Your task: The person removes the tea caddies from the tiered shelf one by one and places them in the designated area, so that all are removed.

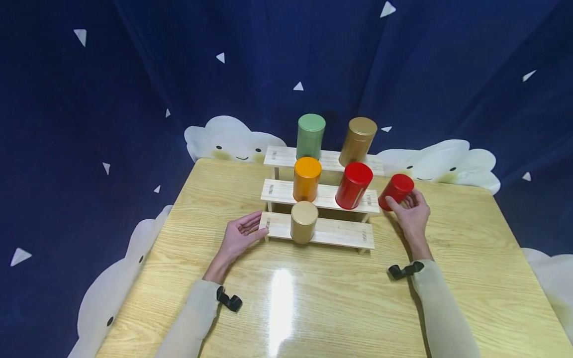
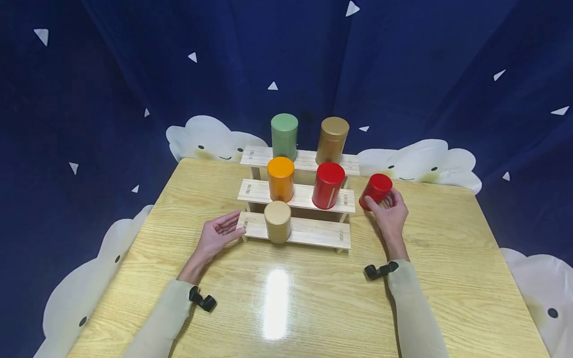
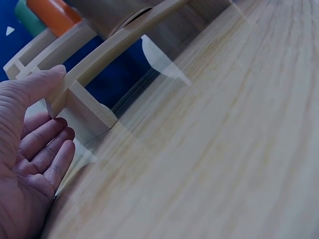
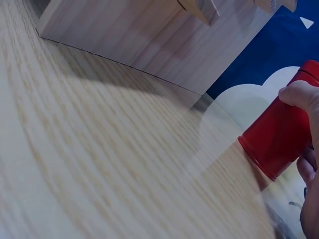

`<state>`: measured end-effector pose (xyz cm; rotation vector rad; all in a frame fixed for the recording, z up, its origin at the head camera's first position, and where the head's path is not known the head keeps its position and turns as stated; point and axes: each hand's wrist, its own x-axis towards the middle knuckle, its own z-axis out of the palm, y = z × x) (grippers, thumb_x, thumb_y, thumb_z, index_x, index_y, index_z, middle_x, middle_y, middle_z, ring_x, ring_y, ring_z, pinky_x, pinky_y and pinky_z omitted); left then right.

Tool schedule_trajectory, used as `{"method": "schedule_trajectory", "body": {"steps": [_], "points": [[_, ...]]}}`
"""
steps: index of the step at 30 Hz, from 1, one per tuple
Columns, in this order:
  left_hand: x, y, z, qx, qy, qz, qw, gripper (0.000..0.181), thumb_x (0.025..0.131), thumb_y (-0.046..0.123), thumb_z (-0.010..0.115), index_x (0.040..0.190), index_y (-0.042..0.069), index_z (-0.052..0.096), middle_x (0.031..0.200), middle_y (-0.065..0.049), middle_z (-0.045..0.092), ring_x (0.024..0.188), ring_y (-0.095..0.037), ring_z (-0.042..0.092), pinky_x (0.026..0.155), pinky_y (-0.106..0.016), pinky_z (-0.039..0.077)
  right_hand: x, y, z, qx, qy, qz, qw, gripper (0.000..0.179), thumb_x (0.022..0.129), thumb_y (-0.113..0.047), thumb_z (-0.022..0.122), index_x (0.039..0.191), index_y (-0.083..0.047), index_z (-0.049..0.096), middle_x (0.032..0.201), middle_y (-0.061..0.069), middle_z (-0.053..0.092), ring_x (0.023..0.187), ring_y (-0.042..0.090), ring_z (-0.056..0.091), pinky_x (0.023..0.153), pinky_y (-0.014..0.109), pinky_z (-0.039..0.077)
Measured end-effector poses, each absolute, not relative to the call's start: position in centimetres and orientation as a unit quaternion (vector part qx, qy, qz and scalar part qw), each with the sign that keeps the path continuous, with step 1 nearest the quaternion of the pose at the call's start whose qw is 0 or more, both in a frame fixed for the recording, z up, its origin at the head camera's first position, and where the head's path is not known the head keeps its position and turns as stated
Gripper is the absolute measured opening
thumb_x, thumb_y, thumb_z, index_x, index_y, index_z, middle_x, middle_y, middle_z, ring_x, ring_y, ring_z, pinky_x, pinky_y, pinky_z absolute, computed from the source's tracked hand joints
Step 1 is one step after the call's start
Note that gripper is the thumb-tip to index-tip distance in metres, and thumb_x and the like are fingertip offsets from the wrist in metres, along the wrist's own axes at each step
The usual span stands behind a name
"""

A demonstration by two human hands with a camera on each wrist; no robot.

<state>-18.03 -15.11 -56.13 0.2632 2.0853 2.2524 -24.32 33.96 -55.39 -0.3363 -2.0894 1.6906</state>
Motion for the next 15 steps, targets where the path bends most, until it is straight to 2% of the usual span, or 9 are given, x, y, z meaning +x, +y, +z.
{"method": "schedule_trajectory", "body": {"steps": [4,9,15], "points": [[-18.0,-15.1,-56.1,0.087,0.682,0.726,0.032,0.058,0.087,-0.001,0.083,0.14,-0.006,0.06,0.141,-0.024,0.062,0.133,-0.039,0.059,0.109,-0.032,0.052,-24.0,34.2,-55.2,-0.116,-0.742,0.62,0.228,0.068,0.085,-0.016,0.089,0.146,-0.015,0.059,0.143,0.01,0.064,0.125,0.018,0.062,0.117,0.038,0.047],[-18.0,-15.1,-56.1,0.088,0.685,0.722,0.032,0.06,0.086,-0.001,0.083,0.141,-0.006,0.059,0.143,-0.024,0.061,0.135,-0.038,0.058,0.11,-0.032,0.051,-23.2,34.3,-55.2,-0.117,-0.73,0.632,0.233,0.068,0.084,-0.01,0.089,0.145,-0.012,0.06,0.141,0.011,0.065,0.123,0.015,0.062,0.119,0.039,0.045],[-18.1,-15.2,-56.0,0.091,0.686,0.721,0.034,0.063,0.085,-0.002,0.083,0.142,-0.007,0.058,0.144,-0.026,0.059,0.136,-0.039,0.057,0.11,-0.03,0.051,-21.4,33.7,-53.9,-0.099,-0.712,0.651,0.243,0.064,0.083,0.0,0.086,0.141,-0.001,0.06,0.135,0.016,0.066,0.121,0.019,0.064,0.119,0.046,0.044]]}}
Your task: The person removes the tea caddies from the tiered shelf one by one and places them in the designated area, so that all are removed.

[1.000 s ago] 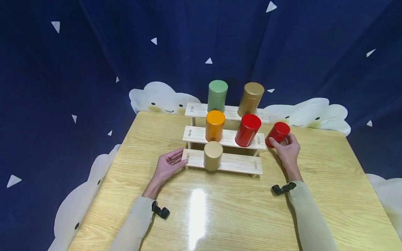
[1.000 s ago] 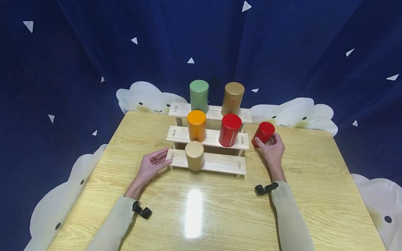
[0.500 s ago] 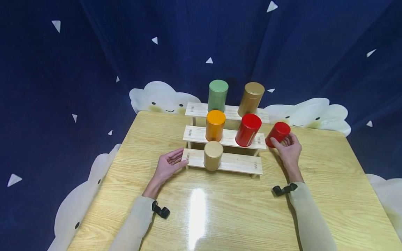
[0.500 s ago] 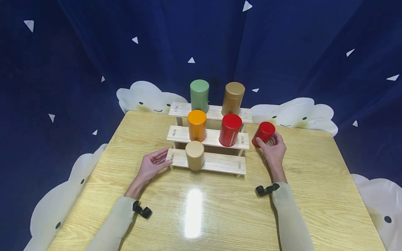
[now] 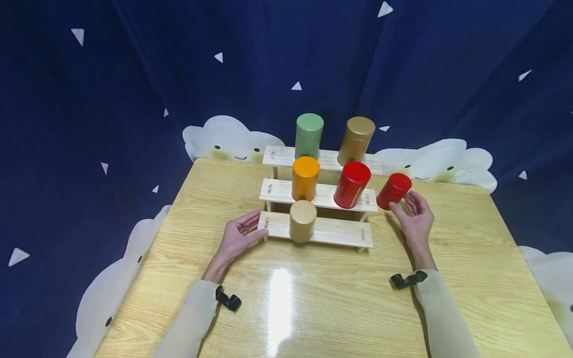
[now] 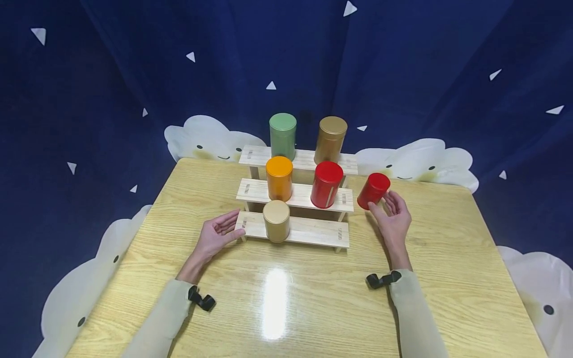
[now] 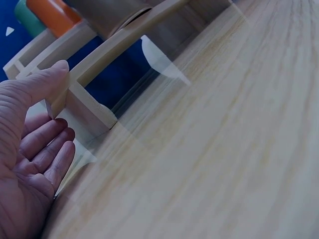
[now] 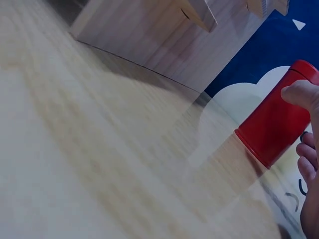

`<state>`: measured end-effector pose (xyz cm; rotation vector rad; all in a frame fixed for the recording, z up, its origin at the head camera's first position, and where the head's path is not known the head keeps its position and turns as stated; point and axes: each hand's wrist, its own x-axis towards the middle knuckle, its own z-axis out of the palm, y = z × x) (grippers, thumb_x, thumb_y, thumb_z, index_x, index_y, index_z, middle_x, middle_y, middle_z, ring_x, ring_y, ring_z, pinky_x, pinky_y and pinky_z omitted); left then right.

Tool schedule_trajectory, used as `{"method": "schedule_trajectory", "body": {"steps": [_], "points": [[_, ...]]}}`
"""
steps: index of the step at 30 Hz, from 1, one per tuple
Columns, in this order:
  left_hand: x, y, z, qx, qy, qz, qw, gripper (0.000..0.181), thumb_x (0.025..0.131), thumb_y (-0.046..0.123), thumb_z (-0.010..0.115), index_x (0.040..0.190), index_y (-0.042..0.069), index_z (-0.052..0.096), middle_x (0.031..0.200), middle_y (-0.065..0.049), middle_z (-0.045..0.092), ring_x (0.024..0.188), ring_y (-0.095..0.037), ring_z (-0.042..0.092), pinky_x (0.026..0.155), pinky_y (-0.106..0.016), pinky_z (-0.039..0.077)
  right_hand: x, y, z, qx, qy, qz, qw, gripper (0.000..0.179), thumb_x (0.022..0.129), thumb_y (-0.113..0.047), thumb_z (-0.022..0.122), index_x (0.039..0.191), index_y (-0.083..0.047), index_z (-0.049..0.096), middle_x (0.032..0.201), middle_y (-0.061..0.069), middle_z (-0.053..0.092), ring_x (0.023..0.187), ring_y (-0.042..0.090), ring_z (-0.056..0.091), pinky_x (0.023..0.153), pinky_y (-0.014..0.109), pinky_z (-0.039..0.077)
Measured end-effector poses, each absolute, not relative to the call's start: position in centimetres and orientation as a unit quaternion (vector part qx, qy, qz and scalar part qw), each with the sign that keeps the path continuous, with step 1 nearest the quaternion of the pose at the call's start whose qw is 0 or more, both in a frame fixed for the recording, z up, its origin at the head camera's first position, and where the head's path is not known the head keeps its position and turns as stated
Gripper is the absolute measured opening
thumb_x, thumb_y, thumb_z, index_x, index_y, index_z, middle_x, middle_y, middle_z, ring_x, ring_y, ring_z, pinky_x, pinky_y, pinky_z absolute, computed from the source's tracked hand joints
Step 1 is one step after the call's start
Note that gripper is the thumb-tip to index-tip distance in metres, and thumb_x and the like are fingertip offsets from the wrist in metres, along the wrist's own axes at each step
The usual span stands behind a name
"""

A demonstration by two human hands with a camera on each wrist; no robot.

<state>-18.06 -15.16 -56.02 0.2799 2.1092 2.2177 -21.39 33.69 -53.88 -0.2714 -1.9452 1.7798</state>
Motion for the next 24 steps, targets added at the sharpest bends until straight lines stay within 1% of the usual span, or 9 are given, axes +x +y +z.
{"method": "schedule_trajectory", "body": {"steps": [1,6,10,13,15,18,20,24], "points": [[-18.0,-15.2,-56.0,0.091,0.687,0.72,0.036,0.063,0.085,-0.002,0.084,0.143,-0.007,0.057,0.144,-0.025,0.059,0.136,-0.039,0.057,0.11,-0.03,0.051,-21.2,33.7,-53.8,-0.098,-0.708,0.656,0.244,0.064,0.083,0.002,0.086,0.141,0.001,0.059,0.136,0.019,0.065,0.121,0.02,0.064,0.12,0.047,0.043],[-18.0,-15.4,-55.9,0.098,0.692,0.713,0.047,0.067,0.085,-0.002,0.084,0.145,-0.005,0.056,0.148,-0.024,0.057,0.138,-0.038,0.055,0.113,-0.032,0.049,-20.8,34.2,-55.2,-0.097,-0.71,0.649,0.256,0.064,0.083,0.002,0.086,0.141,-0.003,0.06,0.141,0.026,0.062,0.12,0.016,0.065,0.118,0.039,0.046],[-18.1,-15.5,-55.8,0.11,0.693,0.71,0.054,0.069,0.085,-0.003,0.084,0.146,-0.005,0.054,0.149,-0.024,0.056,0.138,-0.038,0.055,0.114,-0.034,0.048,-19.8,34.0,-55.2,-0.082,-0.714,0.639,0.272,0.062,0.082,0.004,0.086,0.139,-0.003,0.062,0.136,0.021,0.066,0.118,0.016,0.067,0.111,0.027,0.05],[-18.2,-15.6,-55.8,0.118,0.694,0.708,0.06,0.07,0.085,-0.004,0.083,0.147,-0.005,0.053,0.15,-0.023,0.055,0.139,-0.038,0.054,0.114,-0.034,0.048,-18.8,33.7,-54.7,-0.069,-0.709,0.645,0.277,0.06,0.081,0.006,0.086,0.137,-0.003,0.064,0.131,0.013,0.071,0.117,0.015,0.067,0.106,0.021,0.052],[-18.2,-15.7,-55.8,0.122,0.694,0.707,0.063,0.07,0.085,-0.005,0.083,0.148,-0.004,0.052,0.151,-0.023,0.054,0.139,-0.038,0.054,0.114,-0.034,0.047,-18.2,33.4,-54.4,-0.057,-0.695,0.66,0.279,0.06,0.08,0.009,0.085,0.136,-0.002,0.065,0.13,0.012,0.072,0.118,0.017,0.068,0.105,0.02,0.052],[-18.2,-15.7,-55.8,0.126,0.695,0.705,0.065,0.071,0.085,-0.005,0.083,0.148,-0.004,0.052,0.151,-0.023,0.054,0.139,-0.038,0.054,0.114,-0.033,0.047,-17.4,33.1,-53.8,-0.033,-0.681,0.673,0.286,0.058,0.08,0.013,0.083,0.134,0.0,0.066,0.129,0.016,0.072,0.118,0.019,0.068,0.105,0.021,0.053],[-18.1,-15.7,-55.8,0.129,0.698,0.701,0.063,0.071,0.085,-0.004,0.083,0.148,-0.004,0.052,0.151,-0.023,0.054,0.139,-0.039,0.054,0.114,-0.033,0.047,-16.9,32.7,-53.3,-0.012,-0.666,0.686,0.293,0.057,0.079,0.017,0.08,0.133,0.004,0.065,0.129,0.022,0.071,0.118,0.021,0.069,0.105,0.023,0.054],[-18.1,-15.7,-55.8,0.131,0.715,0.684,0.053,0.073,0.084,0.0,0.085,0.149,-0.003,0.052,0.151,-0.021,0.055,0.139,-0.037,0.055,0.114,-0.032,0.047,-16.1,31.8,-52.2,0.028,-0.65,0.697,0.301,0.055,0.079,0.022,0.076,0.132,0.012,0.062,0.128,0.025,0.07,0.117,0.023,0.069,0.106,0.026,0.054]]}}
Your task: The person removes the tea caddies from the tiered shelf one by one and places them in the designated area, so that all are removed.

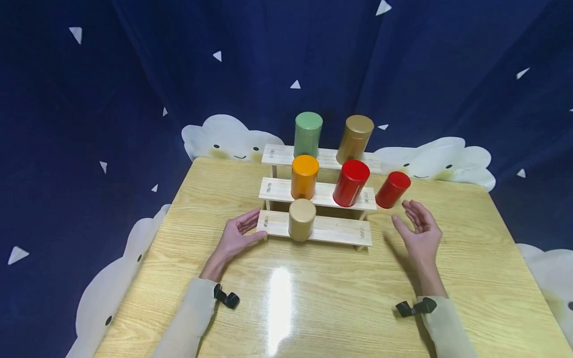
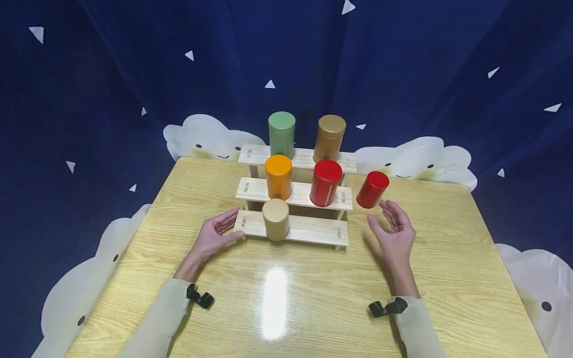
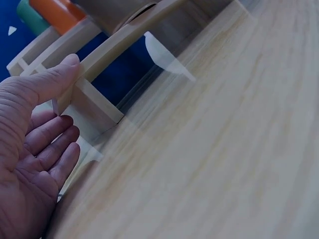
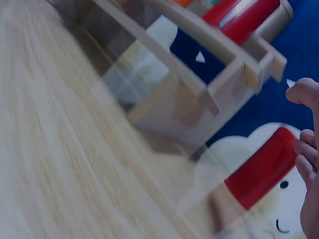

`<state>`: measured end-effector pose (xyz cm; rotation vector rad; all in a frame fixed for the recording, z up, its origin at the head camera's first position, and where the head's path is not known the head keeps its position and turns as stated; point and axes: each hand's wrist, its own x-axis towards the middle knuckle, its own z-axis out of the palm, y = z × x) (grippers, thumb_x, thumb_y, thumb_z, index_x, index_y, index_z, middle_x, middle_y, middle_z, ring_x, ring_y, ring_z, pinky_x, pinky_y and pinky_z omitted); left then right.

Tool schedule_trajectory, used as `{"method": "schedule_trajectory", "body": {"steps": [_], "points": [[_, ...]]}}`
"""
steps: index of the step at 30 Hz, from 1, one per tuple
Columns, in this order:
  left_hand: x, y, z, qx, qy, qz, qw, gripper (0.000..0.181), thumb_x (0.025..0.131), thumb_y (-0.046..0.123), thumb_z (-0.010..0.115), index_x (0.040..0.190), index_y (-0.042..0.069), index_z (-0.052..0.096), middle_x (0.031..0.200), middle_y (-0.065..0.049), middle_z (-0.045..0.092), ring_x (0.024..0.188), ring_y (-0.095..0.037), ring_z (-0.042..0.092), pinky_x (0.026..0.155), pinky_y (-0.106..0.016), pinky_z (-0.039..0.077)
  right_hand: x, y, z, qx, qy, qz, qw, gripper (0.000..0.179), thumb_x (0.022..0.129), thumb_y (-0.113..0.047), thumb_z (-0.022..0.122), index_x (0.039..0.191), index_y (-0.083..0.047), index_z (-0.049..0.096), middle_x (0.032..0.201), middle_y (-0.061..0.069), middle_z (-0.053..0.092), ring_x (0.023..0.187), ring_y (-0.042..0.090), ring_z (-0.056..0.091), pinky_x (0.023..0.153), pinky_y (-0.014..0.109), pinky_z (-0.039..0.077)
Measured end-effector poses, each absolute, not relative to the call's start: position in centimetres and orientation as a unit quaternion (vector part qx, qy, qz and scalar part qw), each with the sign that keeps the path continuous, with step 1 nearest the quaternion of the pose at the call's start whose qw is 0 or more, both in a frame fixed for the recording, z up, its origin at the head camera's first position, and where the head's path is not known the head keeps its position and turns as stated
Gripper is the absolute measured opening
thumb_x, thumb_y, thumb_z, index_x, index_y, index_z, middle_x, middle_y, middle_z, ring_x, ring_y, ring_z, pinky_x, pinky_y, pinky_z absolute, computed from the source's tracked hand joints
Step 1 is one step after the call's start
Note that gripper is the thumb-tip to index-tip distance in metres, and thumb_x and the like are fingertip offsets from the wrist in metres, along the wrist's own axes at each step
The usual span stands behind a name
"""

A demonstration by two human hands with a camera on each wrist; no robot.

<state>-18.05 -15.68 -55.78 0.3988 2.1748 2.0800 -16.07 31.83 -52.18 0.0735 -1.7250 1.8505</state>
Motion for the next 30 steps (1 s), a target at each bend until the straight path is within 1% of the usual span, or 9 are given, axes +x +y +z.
{"method": "schedule_trajectory", "body": {"steps": [3,6,10,12,15,20,24,27,30], "points": [[-18.0,-15.6,-55.9,0.129,0.723,0.677,0.045,0.072,0.084,0.002,0.086,0.149,-0.001,0.053,0.15,-0.02,0.056,0.138,-0.036,0.056,0.115,-0.032,0.046,-15.5,30.9,-51.4,0.051,-0.647,0.7,0.298,0.056,0.079,0.025,0.074,0.133,0.015,0.059,0.129,0.027,0.069,0.119,0.023,0.068,0.107,0.027,0.053],[-18.0,-15.5,-55.9,0.13,0.723,0.677,0.038,0.071,0.084,0.001,0.086,0.148,-0.001,0.054,0.148,-0.02,0.058,0.137,-0.036,0.057,0.115,-0.035,0.047,-14.9,30.0,-50.7,0.077,-0.64,0.706,0.294,0.057,0.079,0.028,0.072,0.133,0.017,0.058,0.129,0.032,0.066,0.119,0.025,0.068,0.107,0.028,0.053],[-18.0,-15.5,-55.9,0.129,0.723,0.678,0.031,0.069,0.084,0.002,0.087,0.146,0.0,0.057,0.146,-0.02,0.06,0.135,-0.036,0.059,0.114,-0.036,0.048,-14.2,28.7,-50.1,0.124,-0.626,0.714,0.289,0.057,0.077,0.031,0.069,0.131,0.023,0.055,0.126,0.035,0.067,0.117,0.028,0.069,0.106,0.03,0.055],[-17.9,-15.5,-55.9,0.127,0.724,0.678,0.031,0.068,0.084,0.003,0.087,0.146,0.001,0.058,0.145,-0.019,0.062,0.133,-0.034,0.06,0.113,-0.036,0.049,-14.0,28.0,-50.1,0.149,-0.617,0.718,0.286,0.056,0.076,0.033,0.068,0.13,0.026,0.054,0.125,0.033,0.068,0.117,0.029,0.069,0.105,0.031,0.055],[-17.9,-15.6,-56.0,0.123,0.723,0.679,0.032,0.068,0.084,0.004,0.087,0.145,0.002,0.059,0.144,-0.017,0.063,0.133,-0.033,0.061,0.113,-0.034,0.05,-13.7,27.1,-50.2,0.178,-0.613,0.718,0.276,0.057,0.075,0.035,0.066,0.129,0.028,0.052,0.124,0.035,0.067,0.117,0.031,0.069,0.106,0.032,0.055],[-17.9,-15.6,-56.0,0.121,0.72,0.682,0.029,0.066,0.084,0.002,0.087,0.144,0.001,0.059,0.143,-0.018,0.063,0.133,-0.033,0.061,0.112,-0.033,0.05,-13.4,25.6,-50.7,0.203,-0.639,0.699,0.248,0.059,0.072,0.036,0.068,0.129,0.027,0.053,0.124,0.04,0.064,0.118,0.027,0.069,0.107,0.033,0.055],[-17.9,-15.6,-56.0,0.123,0.717,0.685,0.028,0.066,0.084,0.001,0.086,0.144,-0.001,0.059,0.143,-0.019,0.063,0.133,-0.035,0.061,0.112,-0.035,0.05,-13.1,24.4,-51.2,0.212,-0.661,0.687,0.216,0.063,0.071,0.036,0.07,0.131,0.025,0.053,0.126,0.044,0.06,0.12,0.026,0.069,0.107,0.035,0.055],[-17.9,-15.6,-56.0,0.124,0.715,0.688,0.027,0.064,0.084,0.0,0.086,0.143,-0.001,0.06,0.143,-0.019,0.063,0.132,-0.036,0.061,0.113,-0.037,0.05,-13.0,23.6,-51.5,0.207,-0.675,0.682,0.189,0.066,0.072,0.034,0.072,0.134,0.021,0.054,0.128,0.043,0.06,0.121,0.029,0.068,0.108,0.038,0.054],[-17.9,-15.7,-56.1,0.123,0.713,0.69,0.027,0.064,0.084,-0.001,0.086,0.143,-0.001,0.06,0.143,-0.019,0.063,0.132,-0.036,0.061,0.113,-0.038,0.05,-13.0,22.9,-51.5,0.197,-0.69,0.677,0.166,0.067,0.073,0.031,0.075,0.136,0.016,0.056,0.129,0.041,0.061,0.121,0.037,0.067,0.108,0.044,0.053]]}}
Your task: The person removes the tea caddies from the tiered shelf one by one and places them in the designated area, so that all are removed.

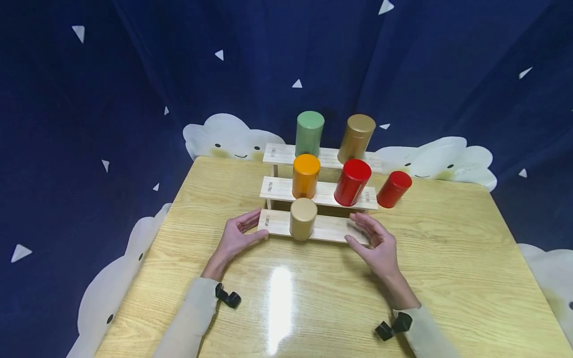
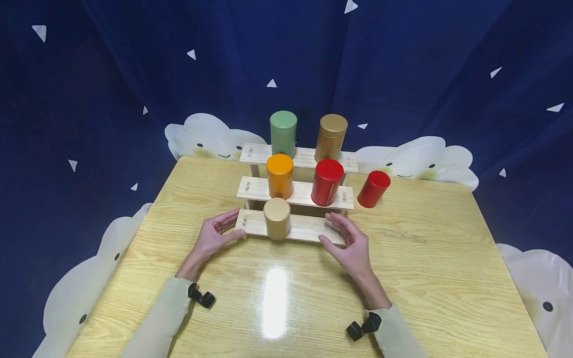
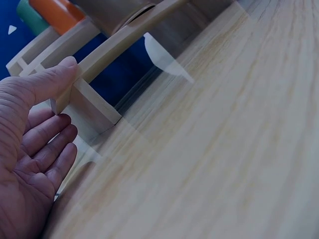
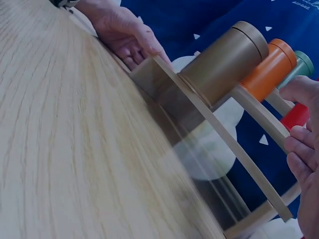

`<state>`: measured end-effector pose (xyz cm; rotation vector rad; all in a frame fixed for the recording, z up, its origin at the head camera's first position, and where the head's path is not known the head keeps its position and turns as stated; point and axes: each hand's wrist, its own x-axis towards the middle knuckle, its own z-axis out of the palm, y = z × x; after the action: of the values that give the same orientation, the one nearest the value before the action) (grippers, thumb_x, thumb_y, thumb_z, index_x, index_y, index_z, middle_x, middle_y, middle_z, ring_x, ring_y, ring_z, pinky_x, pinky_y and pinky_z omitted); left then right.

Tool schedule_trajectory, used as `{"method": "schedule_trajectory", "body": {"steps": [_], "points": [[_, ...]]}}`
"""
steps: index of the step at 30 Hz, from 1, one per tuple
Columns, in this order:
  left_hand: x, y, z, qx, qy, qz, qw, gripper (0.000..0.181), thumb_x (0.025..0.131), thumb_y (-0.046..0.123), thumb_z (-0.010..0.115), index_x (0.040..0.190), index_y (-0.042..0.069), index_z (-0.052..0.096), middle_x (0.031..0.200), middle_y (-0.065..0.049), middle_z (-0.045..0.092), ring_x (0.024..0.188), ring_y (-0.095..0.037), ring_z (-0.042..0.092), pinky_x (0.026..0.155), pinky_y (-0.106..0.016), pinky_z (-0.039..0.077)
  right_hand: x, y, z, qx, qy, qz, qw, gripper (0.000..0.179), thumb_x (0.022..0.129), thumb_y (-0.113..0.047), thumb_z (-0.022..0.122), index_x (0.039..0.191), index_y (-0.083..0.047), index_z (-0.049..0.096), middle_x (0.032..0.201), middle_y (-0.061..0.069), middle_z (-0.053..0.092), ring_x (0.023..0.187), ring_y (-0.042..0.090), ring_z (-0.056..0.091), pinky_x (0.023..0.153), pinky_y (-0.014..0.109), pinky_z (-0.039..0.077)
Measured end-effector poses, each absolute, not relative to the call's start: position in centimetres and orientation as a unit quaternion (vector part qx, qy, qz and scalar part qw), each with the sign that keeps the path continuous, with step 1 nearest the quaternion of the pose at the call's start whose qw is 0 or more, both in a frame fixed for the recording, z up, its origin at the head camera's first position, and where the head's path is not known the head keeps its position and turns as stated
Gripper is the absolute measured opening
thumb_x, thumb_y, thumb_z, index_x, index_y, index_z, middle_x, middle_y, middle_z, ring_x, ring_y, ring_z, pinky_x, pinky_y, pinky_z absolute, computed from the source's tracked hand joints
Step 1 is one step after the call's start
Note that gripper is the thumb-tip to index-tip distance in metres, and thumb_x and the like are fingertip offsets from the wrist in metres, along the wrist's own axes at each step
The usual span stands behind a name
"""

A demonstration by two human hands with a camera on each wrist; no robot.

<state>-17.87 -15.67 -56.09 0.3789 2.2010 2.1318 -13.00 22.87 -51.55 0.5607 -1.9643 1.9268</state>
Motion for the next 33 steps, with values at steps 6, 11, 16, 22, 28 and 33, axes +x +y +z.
{"method": "schedule_trajectory", "body": {"steps": [6,11,16,22,28,33], "points": [[-17.9,-15.7,-56.2,0.122,0.714,0.689,0.026,0.064,0.084,0.001,0.086,0.142,-0.001,0.061,0.142,-0.019,0.063,0.131,-0.034,0.062,0.111,-0.034,0.051,-13.0,21.9,-51.4,0.184,-0.706,0.67,0.135,0.066,0.076,0.024,0.079,0.138,0.009,0.059,0.133,0.037,0.062,0.122,0.048,0.062,0.11,0.048,0.05],[-17.8,-15.6,-56.1,0.12,0.712,0.691,0.03,0.064,0.084,0.001,0.086,0.142,-0.001,0.061,0.143,-0.019,0.063,0.132,-0.034,0.061,0.112,-0.033,0.05,-13.2,21.4,-51.5,0.175,-0.718,0.663,0.121,0.066,0.078,0.02,0.081,0.139,0.004,0.06,0.136,0.03,0.064,0.123,0.048,0.062,0.111,0.046,0.048],[-17.8,-15.6,-56.0,0.119,0.712,0.691,0.026,0.064,0.083,0.0,0.087,0.142,-0.001,0.061,0.142,-0.019,0.063,0.131,-0.033,0.062,0.111,-0.033,0.051,-13.3,20.9,-51.4,0.18,-0.717,0.664,0.114,0.066,0.078,0.02,0.081,0.139,0.007,0.059,0.136,0.033,0.063,0.124,0.043,0.063,0.112,0.044,0.049],[-17.8,-15.6,-56.0,0.12,0.711,0.692,0.025,0.064,0.084,0.0,0.086,0.142,-0.001,0.061,0.142,-0.018,0.064,0.132,-0.033,0.062,0.111,-0.033,0.051,-13.5,20.4,-51.4,0.193,-0.714,0.665,0.109,0.066,0.077,0.021,0.081,0.138,0.008,0.059,0.134,0.04,0.059,0.124,0.04,0.065,0.112,0.045,0.049],[-17.8,-15.6,-56.0,0.118,0.711,0.693,0.031,0.063,0.085,0.001,0.086,0.142,0.0,0.061,0.142,-0.017,0.064,0.132,-0.033,0.062,0.112,-0.034,0.051,-14.0,19.8,-51.7,0.207,-0.711,0.664,0.106,0.068,0.075,0.023,0.081,0.138,0.01,0.058,0.133,0.043,0.058,0.125,0.038,0.065,0.113,0.045,0.047],[-17.8,-15.6,-56.0,0.122,0.712,0.691,0.029,0.062,0.085,0.0,0.085,0.143,0.001,0.061,0.142,-0.018,0.064,0.132,-0.034,0.061,0.113,-0.037,0.05,-14.3,19.2,-51.7,0.209,-0.718,0.656,0.099,0.07,0.075,0.022,0.082,0.14,0.01,0.057,0.134,0.041,0.059,0.125,0.033,0.066,0.114,0.041,0.047]]}}
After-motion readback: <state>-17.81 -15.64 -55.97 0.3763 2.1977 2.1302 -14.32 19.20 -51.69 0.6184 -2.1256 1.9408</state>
